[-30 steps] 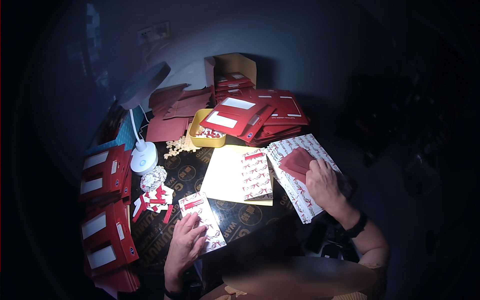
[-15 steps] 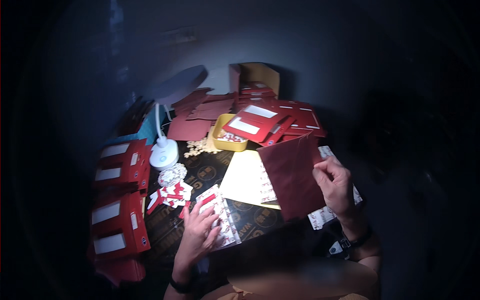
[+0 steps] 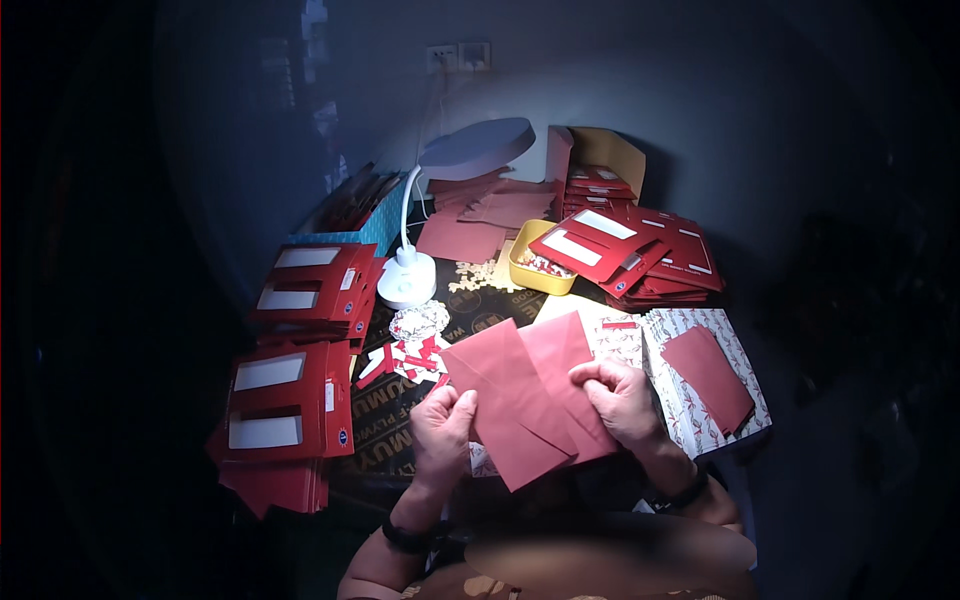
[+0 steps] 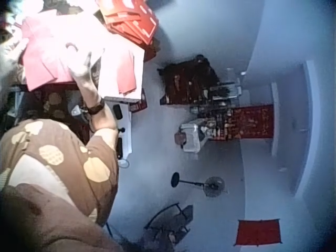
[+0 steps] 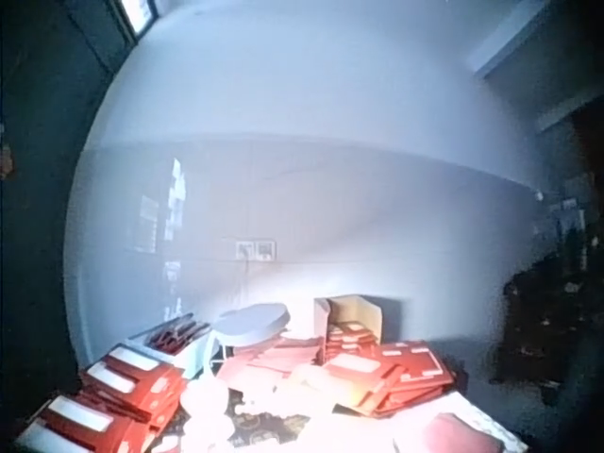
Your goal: Insert greeting cards and envelopes into retail packaging sleeves.
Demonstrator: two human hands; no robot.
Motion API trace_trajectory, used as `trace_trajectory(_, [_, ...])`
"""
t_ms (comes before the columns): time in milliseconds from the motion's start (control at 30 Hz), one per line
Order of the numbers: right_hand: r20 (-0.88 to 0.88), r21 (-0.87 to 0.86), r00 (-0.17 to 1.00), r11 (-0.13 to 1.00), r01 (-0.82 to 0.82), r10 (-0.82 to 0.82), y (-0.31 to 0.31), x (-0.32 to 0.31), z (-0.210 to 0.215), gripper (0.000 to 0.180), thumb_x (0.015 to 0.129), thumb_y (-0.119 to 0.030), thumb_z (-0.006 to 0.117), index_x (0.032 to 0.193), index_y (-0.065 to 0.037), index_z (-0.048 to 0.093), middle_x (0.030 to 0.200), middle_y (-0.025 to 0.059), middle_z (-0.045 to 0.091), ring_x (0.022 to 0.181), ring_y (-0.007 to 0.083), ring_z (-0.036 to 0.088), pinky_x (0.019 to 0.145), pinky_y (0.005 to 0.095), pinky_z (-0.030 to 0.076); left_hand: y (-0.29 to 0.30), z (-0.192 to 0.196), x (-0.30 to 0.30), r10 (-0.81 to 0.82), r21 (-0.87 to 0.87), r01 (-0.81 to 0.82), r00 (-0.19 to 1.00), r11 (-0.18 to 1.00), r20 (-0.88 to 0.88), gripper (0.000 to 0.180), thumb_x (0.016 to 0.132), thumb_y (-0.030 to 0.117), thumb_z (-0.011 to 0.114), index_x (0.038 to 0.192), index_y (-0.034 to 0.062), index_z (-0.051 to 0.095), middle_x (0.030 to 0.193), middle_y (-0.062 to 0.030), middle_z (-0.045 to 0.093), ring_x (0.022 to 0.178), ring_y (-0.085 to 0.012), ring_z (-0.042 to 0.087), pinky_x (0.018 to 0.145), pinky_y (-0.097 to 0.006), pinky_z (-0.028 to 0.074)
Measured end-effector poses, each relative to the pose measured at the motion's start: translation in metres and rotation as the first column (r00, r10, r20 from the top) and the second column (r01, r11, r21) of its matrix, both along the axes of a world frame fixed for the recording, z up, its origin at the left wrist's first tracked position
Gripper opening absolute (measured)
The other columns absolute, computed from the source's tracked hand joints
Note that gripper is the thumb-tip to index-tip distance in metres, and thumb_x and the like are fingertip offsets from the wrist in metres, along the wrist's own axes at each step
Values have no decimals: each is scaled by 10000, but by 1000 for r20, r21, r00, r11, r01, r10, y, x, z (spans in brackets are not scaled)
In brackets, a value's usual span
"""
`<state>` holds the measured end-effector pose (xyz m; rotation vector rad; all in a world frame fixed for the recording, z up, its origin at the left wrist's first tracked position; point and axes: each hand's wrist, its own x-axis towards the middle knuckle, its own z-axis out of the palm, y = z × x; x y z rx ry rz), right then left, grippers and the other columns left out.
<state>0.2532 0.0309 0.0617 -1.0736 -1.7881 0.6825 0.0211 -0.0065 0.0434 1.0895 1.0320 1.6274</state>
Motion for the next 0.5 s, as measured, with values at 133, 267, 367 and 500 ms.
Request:
trace_trajectory(133, [166,427,919,866,261,-359,-10,-12,20,505,817,77,557,1307,-44,571,980,149,605,804,296,616,798,374,534,6,-21,-6,55,30,-56,998,998,31,233,975,63,568,749,8,565,686,31,592,622,-4,503,567,-189,427])
trace_trajectory(267, [350,740,791,666,96,-503,-19,-28,22,705,747,67,557,1437,-15,443,910,122,597,813,277,612,704,356,546,6,-20,12,58,67,-55,998,996,-39,154,986,53,535,910,-40,631,822,-29,666,683,-41,576,621,-206,477])
trace_trajectory(367, [488,704,781,705,-88,-390,-29,-52,22,580,781,-36,574,1350,59,505,1089,195,639,839,268,619,725,334,556,3,-20,22,40,104,-29,993,994,-113,159,993,54,529,919,-41,634,826,-20,664,705,-39,574,644,-201,478])
trace_trajectory(500, [459,693,842,708,-139,-283,-32,-73,6,514,788,-65,576,1278,86,547,1145,238,632,844,276,617,756,344,554,-1,-11,35,50,181,-70,992,981,112,150,1008,67,509,969,-34,613,924,-64,665,786,-56,594,695,-211,489])
